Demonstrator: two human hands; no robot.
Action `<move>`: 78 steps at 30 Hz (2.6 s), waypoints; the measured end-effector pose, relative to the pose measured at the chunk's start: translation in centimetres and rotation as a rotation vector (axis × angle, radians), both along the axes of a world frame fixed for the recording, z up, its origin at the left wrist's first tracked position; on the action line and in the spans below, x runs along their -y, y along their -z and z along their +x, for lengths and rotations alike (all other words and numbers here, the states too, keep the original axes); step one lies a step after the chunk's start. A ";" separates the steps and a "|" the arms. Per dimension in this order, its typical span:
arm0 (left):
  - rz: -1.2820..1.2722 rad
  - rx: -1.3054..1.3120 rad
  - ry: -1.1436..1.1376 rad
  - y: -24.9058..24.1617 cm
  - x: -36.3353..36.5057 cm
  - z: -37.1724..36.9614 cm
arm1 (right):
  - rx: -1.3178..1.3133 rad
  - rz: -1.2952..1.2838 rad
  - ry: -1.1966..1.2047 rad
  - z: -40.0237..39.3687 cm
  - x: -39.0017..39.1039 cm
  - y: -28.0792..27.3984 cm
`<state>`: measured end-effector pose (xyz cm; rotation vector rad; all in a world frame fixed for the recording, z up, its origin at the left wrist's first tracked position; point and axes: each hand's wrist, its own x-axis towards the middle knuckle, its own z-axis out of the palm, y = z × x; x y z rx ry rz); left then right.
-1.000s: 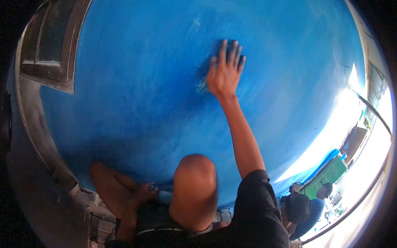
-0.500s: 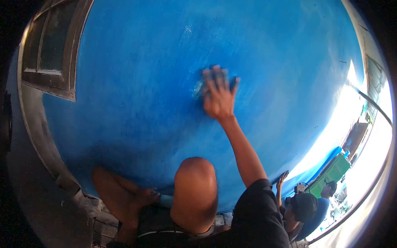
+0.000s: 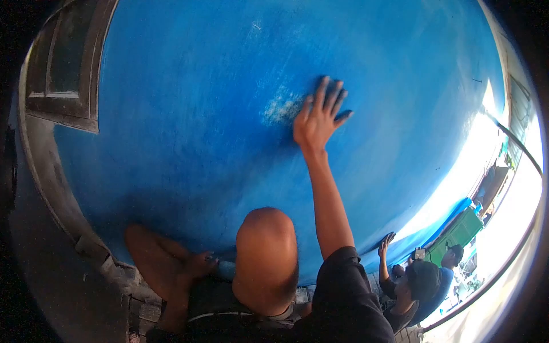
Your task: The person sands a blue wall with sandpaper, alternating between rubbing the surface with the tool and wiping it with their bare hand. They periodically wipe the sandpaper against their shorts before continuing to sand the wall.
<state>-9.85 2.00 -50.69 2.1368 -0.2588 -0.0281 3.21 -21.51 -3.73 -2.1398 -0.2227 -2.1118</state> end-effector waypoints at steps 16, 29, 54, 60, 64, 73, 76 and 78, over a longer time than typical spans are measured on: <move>-0.002 0.057 0.021 0.5 -0.4 0.2 | -0.074 0.187 -0.037 -0.7 0.3 2.6; 0.013 0.130 -0.030 -0.1 -0.3 -0.3 | -0.055 0.112 -0.023 -0.3 -1.9 -6.7; 0.109 0.048 0.054 1.7 -0.4 1.4 | -0.065 -0.441 0.078 -1.5 -9.5 -5.6; 0.051 0.110 0.026 1.6 -0.2 1.0 | -0.446 -1.239 -0.047 -2.5 -4.1 0.0; -0.024 0.087 0.009 3.8 0.5 1.8 | -0.188 -0.579 0.170 -2.5 -2.0 -8.8; -0.086 -0.060 0.095 0.1 -0.5 0.3 | -0.303 -0.998 -0.048 -2.5 0.6 6.6; 0.092 0.105 0.023 0.2 -0.5 0.0 | -0.301 -0.962 0.076 -3.0 2.0 1.8; 0.095 0.135 0.025 -0.8 -0.6 0.1 | -0.056 -0.528 0.147 -2.0 3.3 -3.2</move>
